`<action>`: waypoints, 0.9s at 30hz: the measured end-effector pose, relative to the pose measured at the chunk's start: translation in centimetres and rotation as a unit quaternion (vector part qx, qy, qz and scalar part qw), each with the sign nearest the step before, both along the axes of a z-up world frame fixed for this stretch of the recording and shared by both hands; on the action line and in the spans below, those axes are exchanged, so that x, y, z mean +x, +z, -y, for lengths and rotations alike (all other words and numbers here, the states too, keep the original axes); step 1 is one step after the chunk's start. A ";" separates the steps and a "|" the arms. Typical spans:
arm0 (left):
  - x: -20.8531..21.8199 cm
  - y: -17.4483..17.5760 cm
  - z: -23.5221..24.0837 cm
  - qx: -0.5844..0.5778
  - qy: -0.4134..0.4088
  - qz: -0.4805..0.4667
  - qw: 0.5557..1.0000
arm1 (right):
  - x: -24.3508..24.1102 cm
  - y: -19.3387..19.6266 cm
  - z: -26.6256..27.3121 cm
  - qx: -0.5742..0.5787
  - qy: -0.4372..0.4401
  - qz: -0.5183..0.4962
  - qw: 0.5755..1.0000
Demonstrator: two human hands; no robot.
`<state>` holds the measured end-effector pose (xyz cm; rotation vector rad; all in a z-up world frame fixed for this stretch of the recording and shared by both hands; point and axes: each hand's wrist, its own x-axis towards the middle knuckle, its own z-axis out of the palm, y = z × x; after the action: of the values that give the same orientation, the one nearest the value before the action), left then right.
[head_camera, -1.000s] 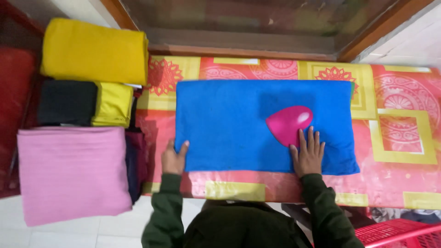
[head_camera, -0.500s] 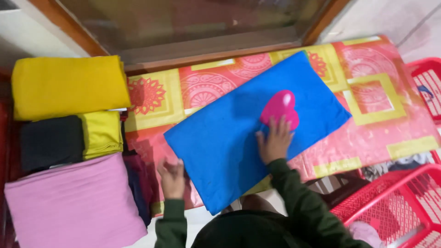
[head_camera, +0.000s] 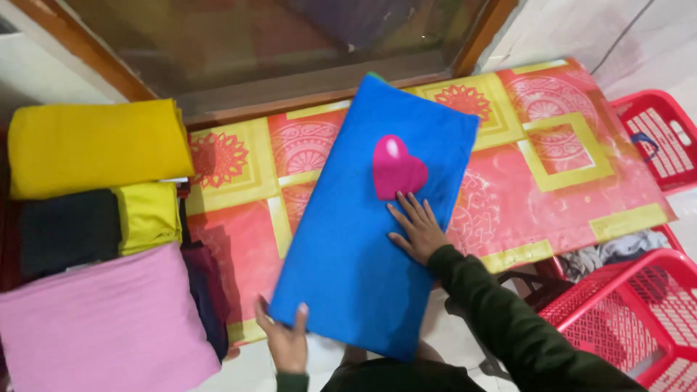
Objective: The person folds a blue patterned cloth on a table covered with a red and yellow patterned tablecloth. They smooth the fabric, fold it multiple times into a compact square, and place it on a stack of other folded cloths.
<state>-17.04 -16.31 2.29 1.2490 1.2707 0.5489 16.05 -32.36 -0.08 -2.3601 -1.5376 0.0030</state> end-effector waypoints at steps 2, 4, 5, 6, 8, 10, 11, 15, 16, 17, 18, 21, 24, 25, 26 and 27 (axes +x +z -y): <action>-1.2 2.3 4.5 -0.090 -0.019 -0.034 0.995 | 1.8 -0.3 1.3 0.010 0.026 0.015 1.000; -4.5 1.2 8.6 -0.186 -0.039 -0.071 0.979 | -0.2 0.3 4.1 0.017 0.049 0.021 0.998; -5.9 -1.3 9.3 -0.141 -0.089 -0.142 0.976 | -1.8 1.5 5.4 0.113 -0.036 -0.007 0.993; -7.2 -3.7 10.1 -0.096 -0.137 -0.211 0.963 | -3.2 2.9 6.8 0.206 -0.120 -0.037 0.970; -9.0 -7.2 9.3 -0.019 -0.087 -0.161 0.983 | -8.3 2.1 10.7 0.273 -0.247 -0.143 0.919; -9.2 -8.3 8.6 0.057 -0.040 -0.111 0.991 | -12.5 -2.3 15.2 0.327 -0.371 -0.243 0.834; -7.9 -7.6 7.9 0.040 -0.053 -0.089 0.994 | -13.4 -6.2 17.1 0.326 -0.380 -0.380 0.778; -3.7 -7.3 6.5 0.102 -0.072 -0.187 0.974 | -13.0 -5.9 16.3 0.249 -0.290 -0.662 0.645; -3.4 -5.9 7.8 0.100 -0.072 -0.184 0.975 | -12.7 -4.9 16.6 0.248 -0.291 -0.660 0.647; -3.1 -4.4 8.6 0.087 -0.072 -0.182 0.977 | -12.6 -3.8 16.5 0.216 -0.275 -0.688 0.636; -2.8 -2.8 9.3 0.074 -0.072 -0.179 0.978 | -12.4 -2.7 16.3 0.183 -0.259 -0.715 0.623; -3.5 0.8 13.7 0.010 -0.087 -0.143 0.986 | -13.1 0.0 20.2 0.134 -0.315 -0.690 0.638; -4.3 4.5 18.5 -0.039 -0.224 -0.188 0.955 | -12.4 -1.0 26.0 0.093 -0.322 -0.586 0.738; -5.3 4.0 19.7 -0.038 -0.221 -0.190 0.956 | -12.3 -0.6 27.2 0.092 -0.319 -0.588 0.738; -6.3 3.5 20.7 -0.001 -0.276 -0.168 0.946 | -12.3 -0.2 28.3 0.127 -0.299 -0.530 0.783; -7.5 3.1 22.1 0.034 -0.329 -0.145 0.933 | -12.3 0.3 29.6 0.158 -0.278 -0.469 0.823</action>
<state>-24.52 -38.37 5.34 1.7523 0.9807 -0.0840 3.76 -61.91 0.25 -1.9311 -0.3303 0.6201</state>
